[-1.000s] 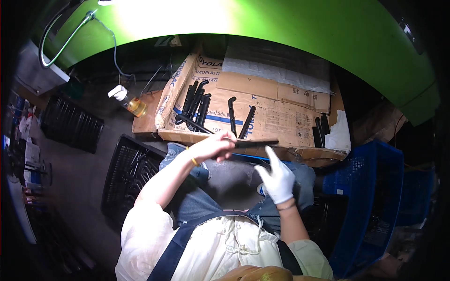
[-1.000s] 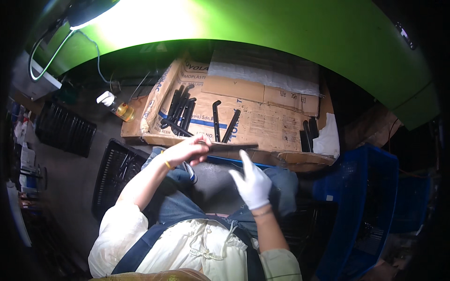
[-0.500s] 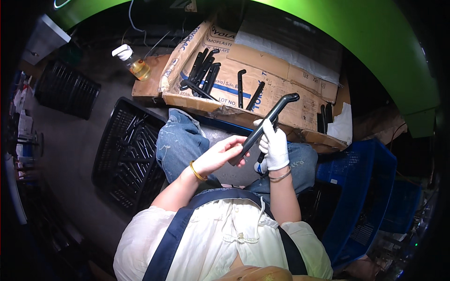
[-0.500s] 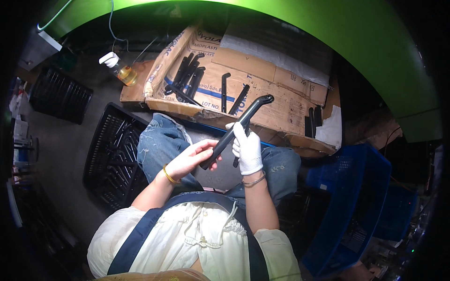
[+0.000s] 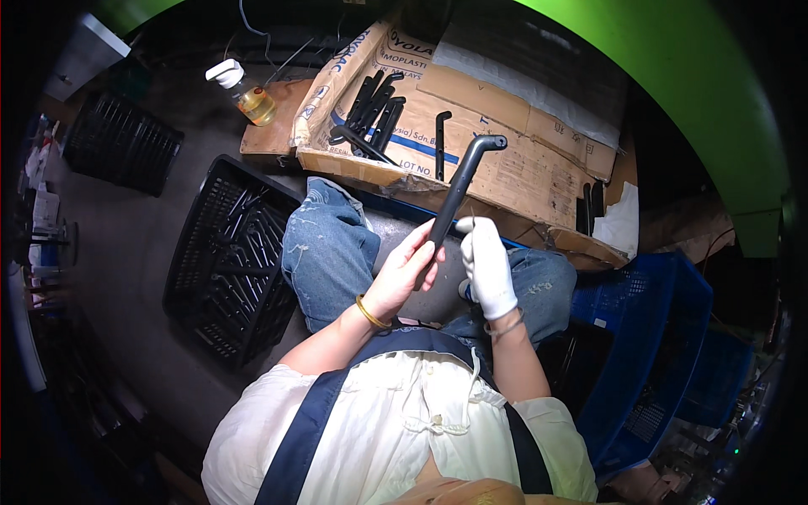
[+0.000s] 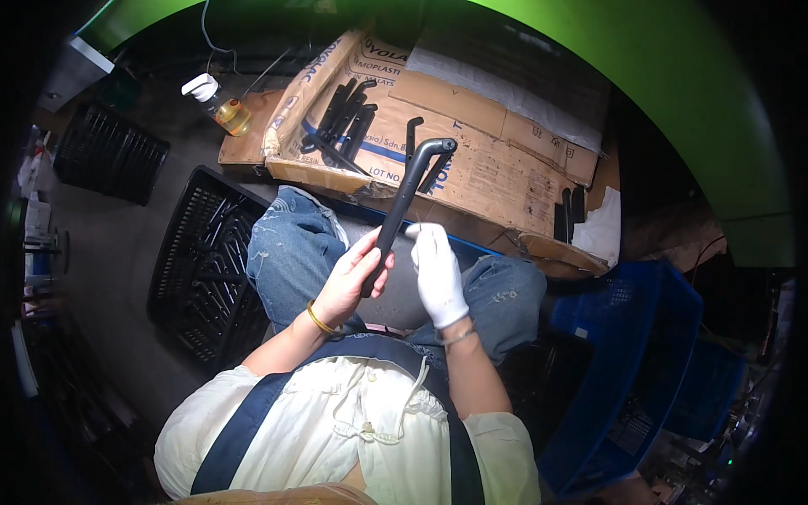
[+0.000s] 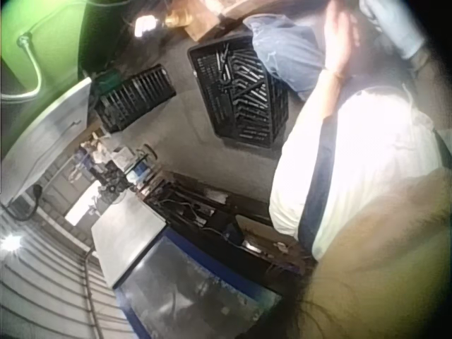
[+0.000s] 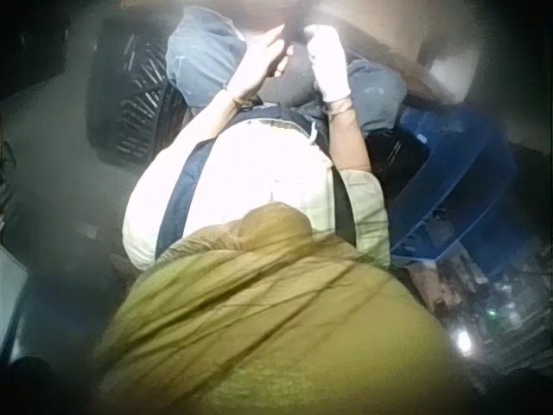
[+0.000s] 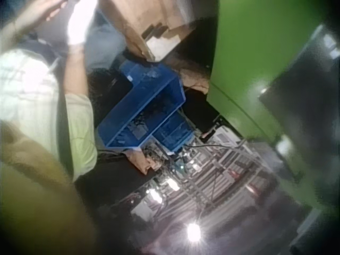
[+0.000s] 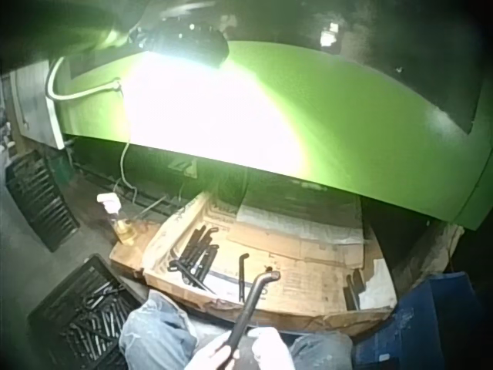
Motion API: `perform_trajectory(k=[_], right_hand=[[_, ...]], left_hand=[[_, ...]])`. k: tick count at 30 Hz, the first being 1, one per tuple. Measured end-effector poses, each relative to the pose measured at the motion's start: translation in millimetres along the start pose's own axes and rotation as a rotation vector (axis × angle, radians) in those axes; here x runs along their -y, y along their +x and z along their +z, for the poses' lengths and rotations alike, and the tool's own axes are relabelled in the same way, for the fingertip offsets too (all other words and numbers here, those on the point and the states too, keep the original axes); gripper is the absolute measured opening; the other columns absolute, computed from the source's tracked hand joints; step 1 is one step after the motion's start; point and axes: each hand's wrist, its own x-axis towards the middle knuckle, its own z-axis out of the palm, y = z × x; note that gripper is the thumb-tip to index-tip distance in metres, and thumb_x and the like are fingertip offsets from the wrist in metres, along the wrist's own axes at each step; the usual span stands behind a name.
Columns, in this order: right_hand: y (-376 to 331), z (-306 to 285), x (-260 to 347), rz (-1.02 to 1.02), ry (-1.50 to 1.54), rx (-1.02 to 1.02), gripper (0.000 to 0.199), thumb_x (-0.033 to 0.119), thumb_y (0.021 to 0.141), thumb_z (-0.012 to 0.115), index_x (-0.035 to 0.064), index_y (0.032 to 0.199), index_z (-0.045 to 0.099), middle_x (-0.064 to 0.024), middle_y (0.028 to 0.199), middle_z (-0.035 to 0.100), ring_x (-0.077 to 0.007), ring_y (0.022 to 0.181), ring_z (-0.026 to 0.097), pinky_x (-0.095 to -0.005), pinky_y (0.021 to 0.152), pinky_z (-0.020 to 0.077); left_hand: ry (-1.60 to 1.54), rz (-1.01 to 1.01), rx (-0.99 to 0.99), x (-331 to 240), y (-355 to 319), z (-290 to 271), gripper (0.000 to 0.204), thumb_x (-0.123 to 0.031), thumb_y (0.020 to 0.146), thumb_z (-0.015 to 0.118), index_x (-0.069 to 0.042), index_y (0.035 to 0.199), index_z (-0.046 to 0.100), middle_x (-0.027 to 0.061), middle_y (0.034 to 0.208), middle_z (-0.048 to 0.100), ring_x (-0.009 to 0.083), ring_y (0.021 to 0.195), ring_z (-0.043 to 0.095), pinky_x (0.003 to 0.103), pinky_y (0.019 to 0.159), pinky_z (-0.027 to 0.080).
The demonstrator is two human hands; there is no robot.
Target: Inspecting and organizing black plastic components next to an injection molding machine.
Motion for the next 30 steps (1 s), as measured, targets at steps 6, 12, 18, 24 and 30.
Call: perform_trajectory(k=[6,12,18,24,30], right_hand=[[-36,10,30,0.011,-0.341,0.195,0.013,0.011,0.097,0.046,0.0023,0.099,0.056,-0.0131,0.071,0.054,-0.0203,0.062,0.057,-0.0332,0.058,0.0449],[-37,17,42,0.053,-0.417,0.273,0.016,0.013,0.099,0.045,0.0015,0.096,0.055,-0.0141,0.071,0.056,-0.0254,0.063,0.06,-0.0356,0.059,0.0461],[-39,21,41,0.033,-0.119,0.177,0.022,0.018,0.1,0.045,0.0018,0.094,0.059,-0.0152,0.076,0.061,-0.0313,0.07,0.064,-0.0369,0.064,0.0488],[-39,27,49,-0.034,-0.393,0.149,0.018,0.017,0.097,0.05,0.0017,0.095,0.059,-0.0196,0.083,0.064,-0.0355,0.077,0.066,-0.0399,0.066,0.0504],[-40,29,46,-0.033,-0.416,0.111,0.017,0.017,0.096,0.052,0.0018,0.097,0.059,-0.021,0.083,0.065,-0.0395,0.077,0.065,-0.0442,0.065,0.0505]], left_hand=[[0.1,0.049,-0.037,1,-7,-4,0.053,-0.017,0.102,0.046,-0.009,0.15,0.026,0.0025,0.103,0.051,0.0053,0.066,0.046,0.018,0.049,0.041],[0.182,0.031,0.018,-4,-15,0,0.053,-0.018,0.101,0.047,-0.01,0.149,0.027,0.0004,0.099,0.05,0.0034,0.06,0.042,0.017,0.049,0.038],[0.138,0.059,-0.039,-7,-20,4,0.05,-0.017,0.102,0.047,-0.013,0.148,0.029,-0.0027,0.09,0.049,0.0007,0.057,0.037,0.016,0.047,0.03],[0.164,0.079,-0.014,-5,-21,2,0.049,-0.017,0.102,0.048,-0.011,0.148,0.03,-0.0038,0.087,0.047,0.0001,0.058,0.035,0.016,0.049,0.029],[0.195,0.082,-0.032,-8,-21,5,0.048,-0.018,0.102,0.048,-0.01,0.147,0.032,-0.004,0.086,0.046,0.0004,0.059,0.035,0.016,0.05,0.03]])
